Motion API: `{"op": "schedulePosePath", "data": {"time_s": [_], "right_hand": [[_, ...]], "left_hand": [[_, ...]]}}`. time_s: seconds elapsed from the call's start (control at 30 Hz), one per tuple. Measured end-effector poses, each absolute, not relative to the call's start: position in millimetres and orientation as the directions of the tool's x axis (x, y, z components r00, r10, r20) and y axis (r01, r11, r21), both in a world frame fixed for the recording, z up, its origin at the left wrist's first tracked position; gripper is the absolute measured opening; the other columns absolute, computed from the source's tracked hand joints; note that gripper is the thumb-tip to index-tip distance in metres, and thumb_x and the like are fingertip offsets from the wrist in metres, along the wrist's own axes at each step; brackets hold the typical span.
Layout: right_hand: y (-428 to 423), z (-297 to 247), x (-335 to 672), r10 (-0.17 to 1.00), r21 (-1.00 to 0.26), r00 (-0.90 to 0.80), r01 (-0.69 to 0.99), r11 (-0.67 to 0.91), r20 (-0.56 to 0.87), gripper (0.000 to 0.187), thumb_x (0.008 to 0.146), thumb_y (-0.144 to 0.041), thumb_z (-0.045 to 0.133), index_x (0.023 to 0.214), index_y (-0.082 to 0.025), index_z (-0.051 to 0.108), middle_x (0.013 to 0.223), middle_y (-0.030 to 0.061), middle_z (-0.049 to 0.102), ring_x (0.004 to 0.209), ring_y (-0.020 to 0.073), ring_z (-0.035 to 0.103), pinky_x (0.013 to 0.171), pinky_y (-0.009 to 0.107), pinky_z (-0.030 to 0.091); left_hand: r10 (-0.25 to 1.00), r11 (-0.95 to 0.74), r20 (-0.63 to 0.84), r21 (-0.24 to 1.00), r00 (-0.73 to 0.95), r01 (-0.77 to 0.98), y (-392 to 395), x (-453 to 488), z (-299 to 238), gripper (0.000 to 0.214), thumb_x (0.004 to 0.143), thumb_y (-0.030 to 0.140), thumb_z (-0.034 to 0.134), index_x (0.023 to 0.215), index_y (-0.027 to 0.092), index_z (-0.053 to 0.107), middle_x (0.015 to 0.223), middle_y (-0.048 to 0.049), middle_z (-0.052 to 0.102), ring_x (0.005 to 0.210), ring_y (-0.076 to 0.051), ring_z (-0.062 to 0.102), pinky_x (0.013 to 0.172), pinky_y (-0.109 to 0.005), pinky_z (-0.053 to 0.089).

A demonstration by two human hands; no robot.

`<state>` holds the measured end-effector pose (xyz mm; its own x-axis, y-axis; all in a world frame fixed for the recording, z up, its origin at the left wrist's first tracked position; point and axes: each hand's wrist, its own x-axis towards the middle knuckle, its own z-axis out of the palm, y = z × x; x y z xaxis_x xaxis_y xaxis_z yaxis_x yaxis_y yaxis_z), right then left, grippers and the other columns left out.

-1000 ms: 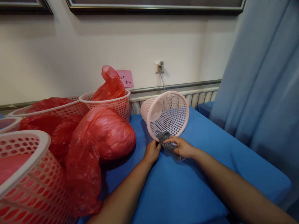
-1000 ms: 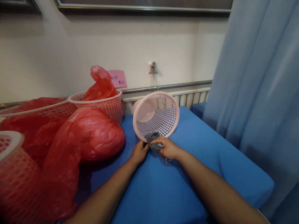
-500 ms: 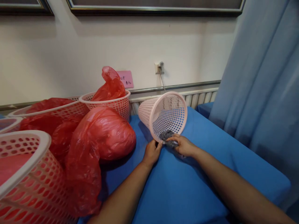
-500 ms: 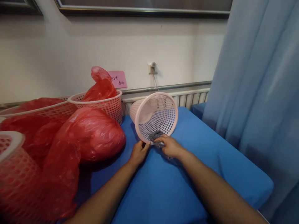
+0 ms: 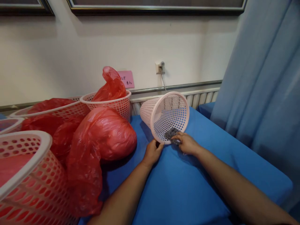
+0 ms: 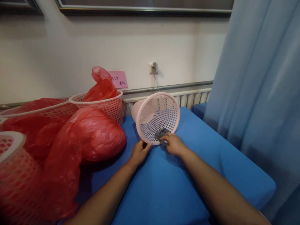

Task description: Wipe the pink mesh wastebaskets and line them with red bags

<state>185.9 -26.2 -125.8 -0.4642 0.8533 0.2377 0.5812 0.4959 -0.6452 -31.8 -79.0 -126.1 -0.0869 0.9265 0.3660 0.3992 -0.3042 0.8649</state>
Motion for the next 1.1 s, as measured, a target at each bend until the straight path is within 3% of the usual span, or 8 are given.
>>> {"op": "schedulePosePath", "data": {"time_s": [0.17, 0.37, 0.53, 0.7, 0.8, 0.93, 1.0, 1.1], "right_hand": [[-38, -127, 169, 0.709, -0.852, -0.644, 0.168, 0.496, 0.286, 0.060, 0.067, -0.004, 0.057, 0.122, -0.025, 0.069, 0.120, 0.0020, 0.068, 0.107, 0.0174, 0.065, 0.098, 0.032, 0.051], [-13, -122, 204, 0.933, -0.535, -0.286, 0.765, 0.359, 0.217, 0.060, 0.070, 0.002, 0.053, 0.123, -0.020, 0.070, 0.134, 0.0116, 0.059, 0.119, 0.0256, 0.056, 0.109, 0.041, 0.040], [-23, -127, 192, 0.903, -0.550, -0.374, 0.719, 0.425, 0.209, 0.059, 0.069, 0.002, 0.055, 0.118, -0.026, 0.072, 0.127, 0.0066, 0.063, 0.115, 0.0235, 0.059, 0.104, 0.038, 0.044], [-35, -133, 170, 0.721, -0.758, -0.623, 0.301, 0.579, 0.303, 0.060, 0.067, -0.001, 0.057, 0.120, -0.025, 0.070, 0.118, 0.0021, 0.068, 0.107, 0.0167, 0.063, 0.099, 0.030, 0.049], [-24, -130, 187, 0.828, -0.650, -0.498, 0.545, 0.530, 0.258, 0.060, 0.066, 0.002, 0.056, 0.117, -0.026, 0.072, 0.120, 0.0027, 0.067, 0.110, 0.0190, 0.062, 0.100, 0.032, 0.047], [-7, -125, 217, 0.948, -0.519, -0.163, 0.805, 0.288, 0.273, 0.055, 0.074, 0.001, 0.052, 0.123, -0.018, 0.070, 0.138, 0.0164, 0.054, 0.118, 0.0310, 0.056, 0.105, 0.047, 0.041], [-9, -126, 217, 0.948, -0.531, -0.159, 0.796, 0.289, 0.277, 0.052, 0.076, 0.001, 0.052, 0.121, -0.017, 0.070, 0.137, 0.0187, 0.054, 0.118, 0.0325, 0.056, 0.105, 0.049, 0.040], [-24, -129, 195, 0.897, -0.563, -0.349, 0.699, 0.441, 0.271, 0.053, 0.071, 0.001, 0.057, 0.116, -0.023, 0.072, 0.126, 0.0099, 0.063, 0.114, 0.0254, 0.060, 0.104, 0.040, 0.044]], "left_hand": [[0.931, -0.320, 0.362, 0.875, -0.053, 0.364, -76, -33, -131, 0.020, 0.081, 0.036, 0.069, 0.089, 0.018, 0.070, 0.086, -0.0043, 0.076, 0.078, -0.021, 0.069, 0.075, -0.033, 0.056], [0.863, -0.321, 0.431, 0.871, -0.265, 0.372, -80, -41, -115, 0.029, 0.094, 0.048, 0.053, 0.087, 0.020, 0.056, 0.068, 0.0034, 0.060, 0.062, -0.014, 0.059, 0.061, -0.024, 0.047], [0.916, -0.320, 0.386, 0.867, -0.109, 0.382, -80, -32, -125, 0.024, 0.087, 0.042, 0.063, 0.088, 0.018, 0.063, 0.083, -0.0028, 0.072, 0.076, -0.018, 0.067, 0.072, -0.029, 0.053], [0.936, -0.310, 0.350, 0.863, -0.029, 0.400, -73, -34, -134, 0.022, 0.083, 0.037, 0.065, 0.095, 0.018, 0.069, 0.094, -0.0059, 0.076, 0.087, -0.022, 0.070, 0.080, -0.034, 0.055], [0.918, -0.301, 0.381, 0.851, -0.113, 0.430, -75, -40, -127, 0.023, 0.089, 0.040, 0.059, 0.087, 0.018, 0.064, 0.079, -0.0022, 0.071, 0.075, -0.019, 0.066, 0.071, -0.030, 0.052], [0.880, -0.312, 0.435, 0.831, -0.189, 0.461, -82, -39, -118, 0.026, 0.092, 0.044, 0.056, 0.081, 0.020, 0.057, 0.072, 0.0013, 0.063, 0.068, -0.016, 0.058, 0.067, -0.027, 0.046], [0.883, -0.320, 0.437, 0.826, -0.169, 0.463, -84, -35, -119, 0.026, 0.092, 0.043, 0.055, 0.082, 0.020, 0.058, 0.074, 0.0003, 0.064, 0.070, -0.016, 0.059, 0.068, -0.028, 0.047], [0.908, -0.329, 0.408, 0.833, -0.092, 0.446, -81, -29, -128, 0.021, 0.088, 0.040, 0.060, 0.088, 0.019, 0.064, 0.083, -0.0033, 0.071, 0.077, -0.019, 0.065, 0.074, -0.031, 0.051]]}}
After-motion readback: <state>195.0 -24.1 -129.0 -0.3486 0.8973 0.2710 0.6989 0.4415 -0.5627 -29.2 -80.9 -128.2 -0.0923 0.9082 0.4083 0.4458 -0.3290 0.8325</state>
